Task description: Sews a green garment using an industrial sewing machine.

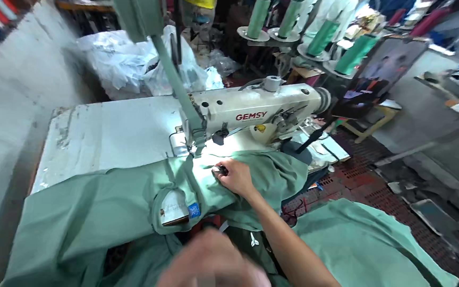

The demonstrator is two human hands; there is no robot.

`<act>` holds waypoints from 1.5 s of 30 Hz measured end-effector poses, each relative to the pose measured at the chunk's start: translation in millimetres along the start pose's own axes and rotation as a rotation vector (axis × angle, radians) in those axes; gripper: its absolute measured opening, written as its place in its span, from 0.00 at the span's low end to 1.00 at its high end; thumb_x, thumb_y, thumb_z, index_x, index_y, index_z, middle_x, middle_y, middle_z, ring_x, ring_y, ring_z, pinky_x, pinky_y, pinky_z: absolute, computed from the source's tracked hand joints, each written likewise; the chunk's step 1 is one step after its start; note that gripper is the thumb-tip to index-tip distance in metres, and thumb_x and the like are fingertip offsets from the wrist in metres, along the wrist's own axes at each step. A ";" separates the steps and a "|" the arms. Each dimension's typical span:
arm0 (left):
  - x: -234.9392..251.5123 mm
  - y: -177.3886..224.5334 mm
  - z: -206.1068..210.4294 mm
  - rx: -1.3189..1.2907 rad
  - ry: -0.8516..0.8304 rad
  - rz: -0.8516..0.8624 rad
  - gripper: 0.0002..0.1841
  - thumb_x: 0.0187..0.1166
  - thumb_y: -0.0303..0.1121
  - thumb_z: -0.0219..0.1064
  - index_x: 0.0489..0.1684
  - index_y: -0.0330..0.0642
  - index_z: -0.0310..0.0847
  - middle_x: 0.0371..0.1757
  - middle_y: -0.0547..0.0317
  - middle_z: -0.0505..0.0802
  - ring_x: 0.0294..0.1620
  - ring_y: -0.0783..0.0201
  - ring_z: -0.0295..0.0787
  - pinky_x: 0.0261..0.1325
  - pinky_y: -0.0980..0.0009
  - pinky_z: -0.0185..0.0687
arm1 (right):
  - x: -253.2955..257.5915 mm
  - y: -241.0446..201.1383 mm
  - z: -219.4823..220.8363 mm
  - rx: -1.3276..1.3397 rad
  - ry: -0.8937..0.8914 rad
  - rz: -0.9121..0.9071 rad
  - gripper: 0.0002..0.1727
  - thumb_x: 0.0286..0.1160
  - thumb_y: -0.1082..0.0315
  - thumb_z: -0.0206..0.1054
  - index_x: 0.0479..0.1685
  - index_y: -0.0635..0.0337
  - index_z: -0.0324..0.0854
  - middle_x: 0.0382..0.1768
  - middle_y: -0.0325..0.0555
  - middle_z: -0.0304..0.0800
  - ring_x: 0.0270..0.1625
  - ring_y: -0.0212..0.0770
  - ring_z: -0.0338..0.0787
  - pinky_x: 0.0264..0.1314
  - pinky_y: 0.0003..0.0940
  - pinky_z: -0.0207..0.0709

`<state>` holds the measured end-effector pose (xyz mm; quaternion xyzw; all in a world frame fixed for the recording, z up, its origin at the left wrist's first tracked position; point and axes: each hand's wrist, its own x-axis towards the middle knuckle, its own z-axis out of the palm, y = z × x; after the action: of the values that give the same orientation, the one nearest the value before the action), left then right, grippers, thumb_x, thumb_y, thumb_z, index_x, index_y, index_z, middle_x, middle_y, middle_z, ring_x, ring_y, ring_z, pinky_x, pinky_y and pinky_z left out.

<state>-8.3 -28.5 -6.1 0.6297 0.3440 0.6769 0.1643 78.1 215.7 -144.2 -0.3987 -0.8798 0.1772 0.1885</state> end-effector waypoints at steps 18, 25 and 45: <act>0.9 -212.2 -60.6 1.085 -0.481 -0.601 0.31 0.92 0.56 0.45 0.82 0.47 0.75 0.88 0.57 0.75 0.89 0.55 0.65 0.88 0.49 0.56 | -4.4 102.3 -43.6 -0.093 0.107 -0.035 0.21 0.82 0.46 0.63 0.52 0.53 0.92 0.48 0.50 0.96 0.44 0.52 0.94 0.43 0.58 0.85; -6.7 -213.5 -54.3 1.061 -0.415 -0.574 0.27 0.93 0.42 0.41 0.84 0.41 0.73 0.89 0.55 0.73 0.93 0.60 0.60 0.96 0.56 0.45 | 5.2 -10.6 -41.5 -0.037 -0.124 0.147 0.18 0.79 0.65 0.64 0.64 0.59 0.87 0.58 0.55 0.93 0.58 0.55 0.93 0.60 0.59 0.85; 21.7 -246.5 -80.8 1.020 -0.426 -0.372 0.21 0.78 0.27 0.60 0.69 0.30 0.83 0.76 0.40 0.85 0.85 0.42 0.72 0.91 0.44 0.56 | 22.5 -61.2 31.8 -0.156 -0.023 -0.064 0.19 0.63 0.65 0.71 0.56 0.52 0.90 0.43 0.47 0.94 0.44 0.51 0.94 0.37 0.54 0.85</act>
<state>-141.6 139.7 -153.5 0.6804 0.6907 0.2441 0.0219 10.4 189.9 -139.1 -0.3818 -0.9053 0.1069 0.1522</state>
